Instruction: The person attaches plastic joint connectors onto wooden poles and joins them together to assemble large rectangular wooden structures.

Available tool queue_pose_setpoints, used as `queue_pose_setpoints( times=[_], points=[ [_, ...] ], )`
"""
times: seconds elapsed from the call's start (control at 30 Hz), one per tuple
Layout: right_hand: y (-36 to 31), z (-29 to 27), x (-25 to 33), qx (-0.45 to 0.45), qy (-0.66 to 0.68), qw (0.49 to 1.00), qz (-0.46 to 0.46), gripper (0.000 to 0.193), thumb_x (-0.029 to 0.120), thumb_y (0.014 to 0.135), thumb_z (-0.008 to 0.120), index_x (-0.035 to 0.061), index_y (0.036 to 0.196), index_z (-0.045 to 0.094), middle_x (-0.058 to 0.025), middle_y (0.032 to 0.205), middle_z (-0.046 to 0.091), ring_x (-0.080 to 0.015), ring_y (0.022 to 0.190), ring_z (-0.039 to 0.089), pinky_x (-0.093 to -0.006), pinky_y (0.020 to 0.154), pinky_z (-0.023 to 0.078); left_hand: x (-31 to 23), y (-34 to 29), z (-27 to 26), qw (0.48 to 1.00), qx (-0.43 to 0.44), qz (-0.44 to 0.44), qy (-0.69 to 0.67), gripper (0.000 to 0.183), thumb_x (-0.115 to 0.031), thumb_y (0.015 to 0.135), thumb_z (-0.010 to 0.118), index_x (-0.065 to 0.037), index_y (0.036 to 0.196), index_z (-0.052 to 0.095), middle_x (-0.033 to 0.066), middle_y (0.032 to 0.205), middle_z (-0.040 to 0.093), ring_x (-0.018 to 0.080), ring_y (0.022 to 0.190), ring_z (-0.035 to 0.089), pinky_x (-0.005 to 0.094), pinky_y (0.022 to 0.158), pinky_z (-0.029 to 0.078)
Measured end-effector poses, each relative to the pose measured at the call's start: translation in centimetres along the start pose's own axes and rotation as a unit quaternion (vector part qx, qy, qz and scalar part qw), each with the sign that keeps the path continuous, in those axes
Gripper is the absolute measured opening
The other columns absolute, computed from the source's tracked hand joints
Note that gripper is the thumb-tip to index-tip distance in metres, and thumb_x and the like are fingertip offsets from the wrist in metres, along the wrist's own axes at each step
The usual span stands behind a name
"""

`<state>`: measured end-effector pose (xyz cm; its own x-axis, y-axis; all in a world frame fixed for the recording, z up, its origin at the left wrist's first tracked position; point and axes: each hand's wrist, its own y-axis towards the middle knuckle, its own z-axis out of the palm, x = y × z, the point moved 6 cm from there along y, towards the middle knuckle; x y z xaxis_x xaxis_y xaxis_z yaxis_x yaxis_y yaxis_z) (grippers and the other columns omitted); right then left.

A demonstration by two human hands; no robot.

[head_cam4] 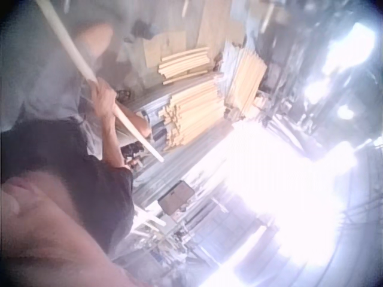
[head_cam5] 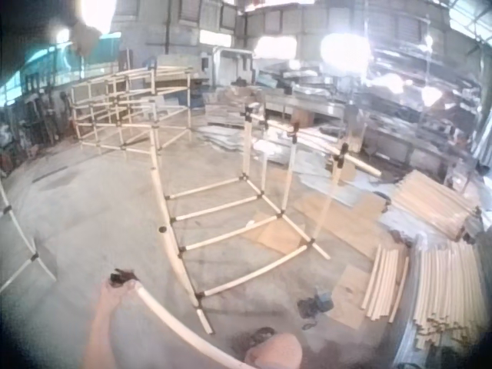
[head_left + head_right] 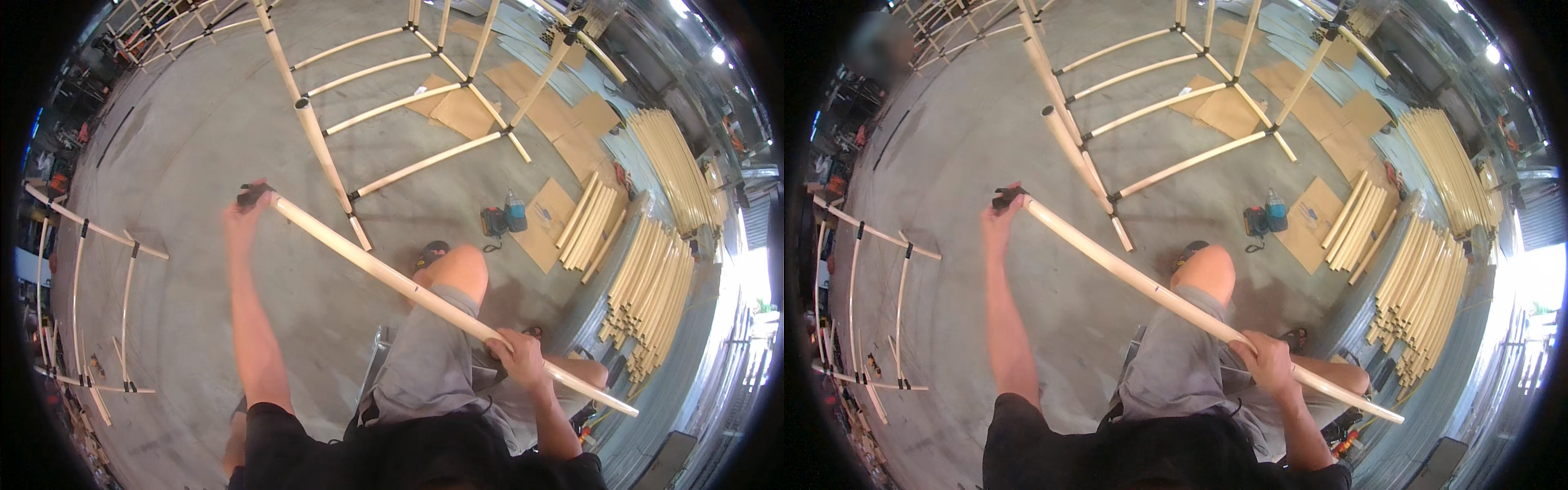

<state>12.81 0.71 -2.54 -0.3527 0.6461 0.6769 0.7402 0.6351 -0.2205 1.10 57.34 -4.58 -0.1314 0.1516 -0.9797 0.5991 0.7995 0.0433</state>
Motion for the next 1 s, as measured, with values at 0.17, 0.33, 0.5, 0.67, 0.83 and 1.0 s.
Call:
queue_pose_setpoints(
  times=[0.17,0.33,0.5,0.67,0.83,1.0],
  points=[
    [0.0,-0.3,0.8,0.020,0.006,0.999,0.038,0.030,0.032,0.091,0.071,0.0039,0.101,0.071,-0.0206,0.077,0.067,-0.0382,0.073,0.067,-0.0435,0.066,0.050,-0.1,-0.1,0.2,0.999,0.000,0.030,0.013,0.029,-0.011,0.090,0.072,0.005,0.114,0.067,0.0082,0.126,0.067,0.0131,0.108,0.062,0.0307,0.100,0.047],
    [0.5,-0.3,-1.6,0.089,0.053,0.991,0.081,0.031,0.034,0.092,0.070,0.0044,0.100,0.072,-0.0212,0.077,0.067,-0.0377,0.071,0.067,-0.0430,0.065,0.050,2.8,-0.4,-0.2,0.997,0.022,0.048,-0.052,0.034,-0.010,0.091,0.072,0.004,0.121,0.064,0.0094,0.124,0.066,0.0149,0.107,0.062,0.0320,0.097,0.049],
    [-0.2,-0.9,-1.8,0.036,0.050,0.997,0.049,0.031,0.031,0.088,0.074,0.0019,0.098,0.072,-0.0204,0.078,0.067,-0.0365,0.071,0.067,-0.0410,0.064,0.050,0.3,-0.3,0.9,0.994,0.043,0.054,-0.081,0.034,-0.009,0.090,0.073,0.003,0.120,0.065,0.0095,0.121,0.067,0.0140,0.105,0.063,0.0314,0.094,0.051],
    [-1.1,-1.3,-0.2,-0.059,0.031,0.998,0.003,0.025,0.022,0.085,0.078,0.0007,0.096,0.072,-0.0159,0.075,0.067,-0.0266,0.066,0.066,-0.0360,0.062,0.050,0.2,-0.5,1.3,0.993,0.036,0.061,-0.090,0.032,-0.009,0.089,0.074,0.001,0.119,0.067,0.0083,0.119,0.068,0.0132,0.103,0.063,0.0299,0.094,0.050],
    [-2.2,-1.1,-0.4,-0.059,0.057,0.996,0.034,0.025,0.021,0.082,0.080,0.0013,0.096,0.073,-0.0176,0.083,0.069,-0.0312,0.069,0.067,-0.0375,0.063,0.051,-2.7,-1.2,2.6,0.993,0.014,0.086,-0.074,0.032,-0.011,0.089,0.074,0.003,0.118,0.067,0.0069,0.119,0.068,0.0137,0.102,0.063,0.0286,0.094,0.049],
    [-3.5,-3.1,1.4,-0.143,0.022,0.989,-0.040,0.025,0.019,0.082,0.080,0.0004,0.097,0.072,-0.0170,0.081,0.069,-0.0315,0.068,0.066,-0.0382,0.063,0.051,-5.0,-1.1,2.8,0.993,0.061,0.091,-0.046,0.033,-0.009,0.088,0.073,0.004,0.118,0.066,0.0071,0.121,0.066,0.0131,0.101,0.062,0.0292,0.093,0.049]
  ],
)
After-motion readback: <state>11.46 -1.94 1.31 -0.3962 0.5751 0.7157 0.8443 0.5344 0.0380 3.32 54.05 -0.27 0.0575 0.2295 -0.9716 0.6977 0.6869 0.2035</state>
